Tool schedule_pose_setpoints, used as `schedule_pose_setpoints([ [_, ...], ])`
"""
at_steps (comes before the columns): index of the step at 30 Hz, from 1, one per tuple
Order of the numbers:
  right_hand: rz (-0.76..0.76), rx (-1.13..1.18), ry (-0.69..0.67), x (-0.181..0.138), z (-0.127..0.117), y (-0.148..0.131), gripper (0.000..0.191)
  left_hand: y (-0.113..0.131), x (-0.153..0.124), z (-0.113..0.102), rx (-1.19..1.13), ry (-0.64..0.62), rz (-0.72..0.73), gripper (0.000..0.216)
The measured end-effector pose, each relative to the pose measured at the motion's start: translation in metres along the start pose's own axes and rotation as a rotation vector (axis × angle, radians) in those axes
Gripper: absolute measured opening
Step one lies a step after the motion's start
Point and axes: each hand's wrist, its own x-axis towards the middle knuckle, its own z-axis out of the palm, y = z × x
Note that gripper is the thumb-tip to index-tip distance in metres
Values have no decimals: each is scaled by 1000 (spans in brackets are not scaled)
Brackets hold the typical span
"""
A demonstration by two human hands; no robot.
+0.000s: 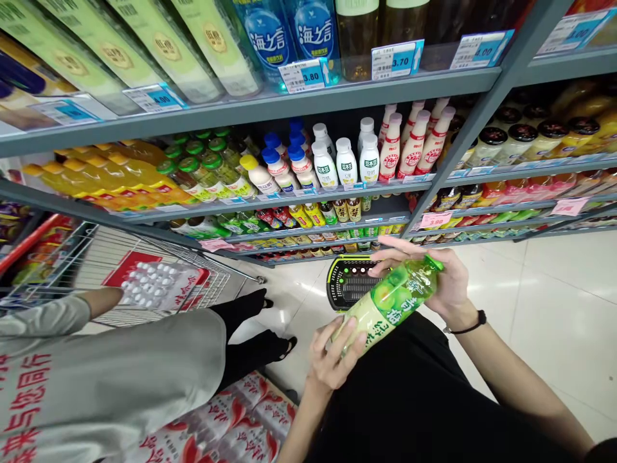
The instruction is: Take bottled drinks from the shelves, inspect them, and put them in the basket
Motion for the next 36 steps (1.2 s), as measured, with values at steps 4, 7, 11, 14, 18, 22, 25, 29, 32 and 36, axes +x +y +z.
schedule_pose_setpoints([
  [4,-126,110,42,2,4,11,61,-3,5,-9,79,53,108,34],
  [7,-139,103,38,2,5,15,63,-5,6,-11,69,65,124,33],
  [11,-118,78,43,-3,9,12,60,-5,0,-7,-52,13,-33,47],
  [14,-99,73,25,-5,12,10,69,0,-4,-3,-233,-35,-275,74],
  [18,-25,-75,46,1,9,12,60,15,-6,-2,-487,-40,-723,82],
  [22,-23,-268,154,11,1,14,43,24,-4,-5,-953,-112,-1197,73],
  [25,-15,-328,227,16,-1,15,41,22,-2,-7,-1386,-152,-1334,71],
  [29,14,-276,169,20,5,20,48,22,2,-8,-1731,-118,-1305,58],
  [32,50,-195,136,21,8,26,48,28,3,-6,-1929,-109,-1258,57],
  [36,129,-62,33,19,6,30,43,32,3,-5,-2021,-144,-1292,71],
])
